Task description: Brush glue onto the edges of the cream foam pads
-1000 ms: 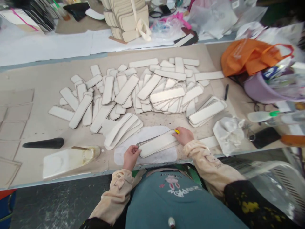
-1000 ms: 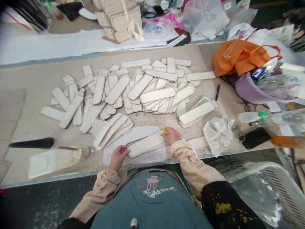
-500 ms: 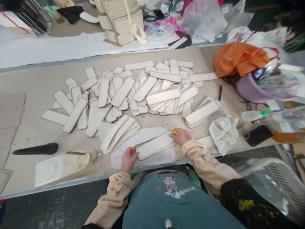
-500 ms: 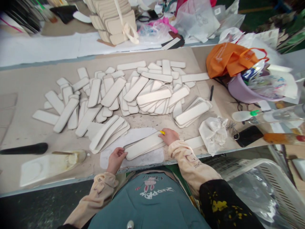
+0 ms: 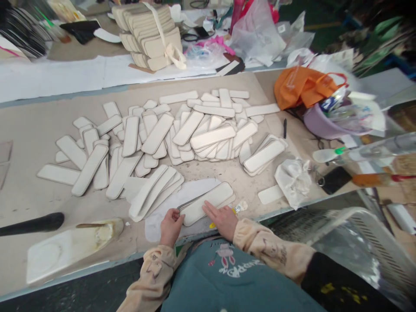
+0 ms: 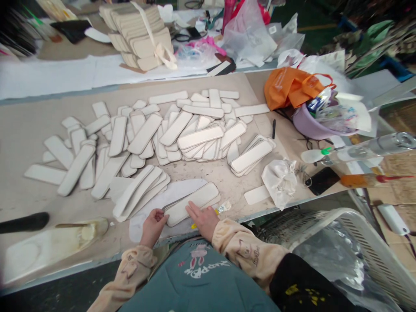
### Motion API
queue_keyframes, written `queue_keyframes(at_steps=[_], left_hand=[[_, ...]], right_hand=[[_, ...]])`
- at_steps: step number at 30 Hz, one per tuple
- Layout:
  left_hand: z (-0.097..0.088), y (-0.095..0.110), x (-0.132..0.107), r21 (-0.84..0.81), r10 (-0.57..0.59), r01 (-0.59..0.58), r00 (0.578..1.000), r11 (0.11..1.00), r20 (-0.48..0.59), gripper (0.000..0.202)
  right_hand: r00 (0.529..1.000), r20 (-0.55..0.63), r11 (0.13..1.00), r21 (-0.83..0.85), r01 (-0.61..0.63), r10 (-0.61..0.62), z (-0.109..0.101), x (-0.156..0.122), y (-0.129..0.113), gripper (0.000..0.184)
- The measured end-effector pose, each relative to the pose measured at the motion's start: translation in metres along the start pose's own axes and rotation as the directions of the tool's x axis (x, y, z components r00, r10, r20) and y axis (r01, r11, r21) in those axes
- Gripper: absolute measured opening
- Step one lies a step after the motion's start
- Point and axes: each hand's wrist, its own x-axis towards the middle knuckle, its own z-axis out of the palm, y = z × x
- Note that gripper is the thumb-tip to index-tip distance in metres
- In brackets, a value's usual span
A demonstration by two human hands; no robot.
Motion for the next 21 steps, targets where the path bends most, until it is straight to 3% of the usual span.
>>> queue_keyframes(at_steps=[4, 9, 12, 14, 17, 19, 21], left_hand=[[-0.001, 0.004, -0.001, 0.010, 0.011, -0.011, 1.000, 1.000, 0.007, 0.024], [-0.001, 0.004, -0.002, -0.010, 0.033, -0.034, 0.999, 0.999, -0.007, 0.023], [0.000, 0.003, -0.003, -0.016, 0.044, -0.044, 0.999, 0.999, -0.024, 0.021], [0.001, 0.001, -0.003, -0.020, 0.049, -0.049, 0.998, 0.999, -0.030, 0.021], [0.002, -0.002, -0.004, -0.034, 0.051, -0.052, 0.998, 0.998, -0.033, 0.022], [0.003, -0.002, -0.004, -0.028, 0.041, -0.042, 0.998, 0.999, -0.040, 0.023], [0.002, 0.001, -0.005, -0.014, 0.029, -0.030, 0.998, 0.999, -0.057, 0.024]], right_hand=[[0.995, 0.084, 0.998, -0.018, -0.061, 0.062, 0.010, 0.012, -0.004, 0.062], [0.972, 0.107, 0.977, -0.047, -0.207, 0.211, 0.008, -0.001, 0.042, 0.067], [0.966, 0.088, 0.968, 0.046, -0.247, 0.243, 0.004, -0.014, 0.068, 0.070], [0.952, 0.001, 0.941, 0.152, -0.303, 0.306, 0.001, -0.017, 0.080, 0.065], [0.879, -0.153, 0.865, 0.317, -0.389, 0.452, -0.005, -0.008, 0.094, 0.050], [0.855, -0.137, 0.823, 0.383, -0.420, 0.500, -0.008, 0.005, 0.102, 0.047], [0.863, -0.073, 0.804, 0.410, -0.430, 0.499, -0.011, 0.018, 0.108, 0.043]])
